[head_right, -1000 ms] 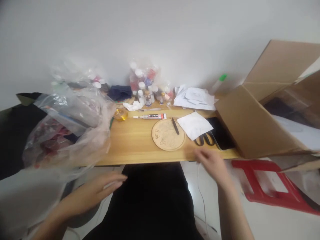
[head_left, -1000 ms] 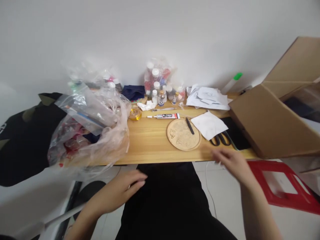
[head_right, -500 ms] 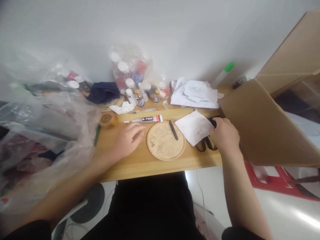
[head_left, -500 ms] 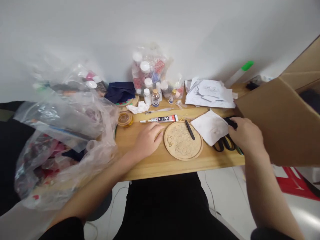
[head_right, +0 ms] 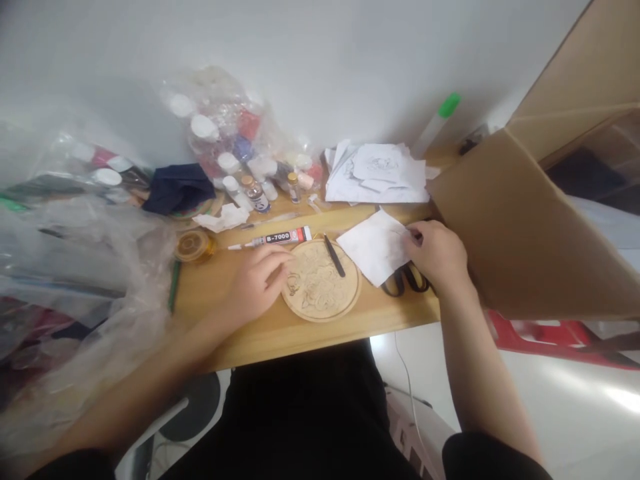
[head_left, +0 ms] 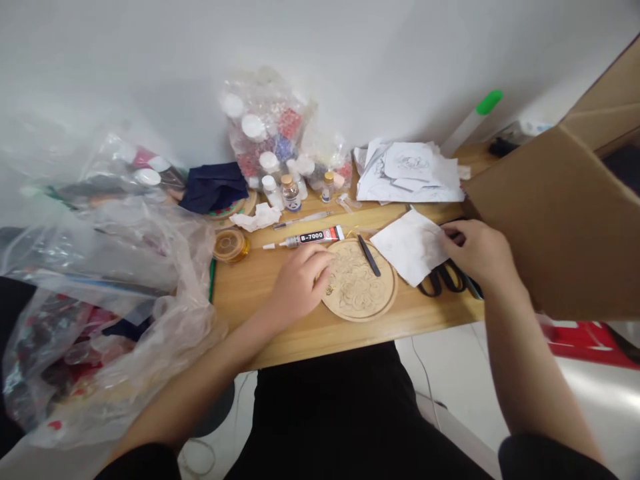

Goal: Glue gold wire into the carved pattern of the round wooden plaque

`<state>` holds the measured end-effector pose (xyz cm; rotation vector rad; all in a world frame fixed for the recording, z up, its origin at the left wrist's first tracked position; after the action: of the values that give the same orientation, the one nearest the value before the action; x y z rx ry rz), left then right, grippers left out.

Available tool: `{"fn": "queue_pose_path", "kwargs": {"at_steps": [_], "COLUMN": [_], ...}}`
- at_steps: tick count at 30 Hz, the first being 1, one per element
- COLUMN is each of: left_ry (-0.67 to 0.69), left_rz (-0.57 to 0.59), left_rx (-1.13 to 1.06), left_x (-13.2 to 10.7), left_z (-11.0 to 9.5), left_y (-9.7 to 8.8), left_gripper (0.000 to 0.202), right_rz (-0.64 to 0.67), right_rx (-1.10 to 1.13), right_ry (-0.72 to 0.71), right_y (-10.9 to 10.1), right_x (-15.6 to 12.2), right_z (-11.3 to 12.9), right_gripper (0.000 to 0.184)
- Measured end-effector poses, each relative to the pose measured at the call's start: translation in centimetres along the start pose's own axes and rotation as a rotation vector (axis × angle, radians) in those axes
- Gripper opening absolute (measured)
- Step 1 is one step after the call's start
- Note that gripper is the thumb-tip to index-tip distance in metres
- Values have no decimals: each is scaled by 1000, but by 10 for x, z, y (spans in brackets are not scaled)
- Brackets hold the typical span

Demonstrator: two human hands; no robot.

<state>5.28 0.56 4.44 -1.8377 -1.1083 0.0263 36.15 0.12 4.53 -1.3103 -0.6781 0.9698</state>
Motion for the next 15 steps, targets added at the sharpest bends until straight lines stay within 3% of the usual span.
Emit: {"fn": "queue_pose_path", "kwargs": {"at_steps": [3, 6, 10, 15], "left_ry": [66, 66, 24, 40], "left_rz": [53, 116, 381, 516], "left_rx": [8, 84, 262, 329], "left_x": [11, 38, 91, 134], "left_z": [-17, -25, -21, -10], "left_y": [15, 28, 56, 79], "left_gripper": [19, 22, 26, 26], "right_rz": [-29, -6, 70, 37], "right_rx": [33, 66, 98, 130], "right_ry": [-5, -25, -72, -54], "right_y": [3, 8, 12, 2], "right_x": [12, 29, 50, 54], "right_z": [1, 6, 14, 18], "right_gripper": [44, 44, 37, 33]}}
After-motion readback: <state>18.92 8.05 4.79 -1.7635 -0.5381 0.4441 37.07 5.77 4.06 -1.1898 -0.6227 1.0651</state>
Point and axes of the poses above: each hand's wrist, its own x-axis towards the middle knuckle, its own y-axis out of the palm, z = x × y, the point moved 6 cm from there along x, towards the middle knuckle, and after that the axes turned 6 degrees about y, right-handed, at the moved point
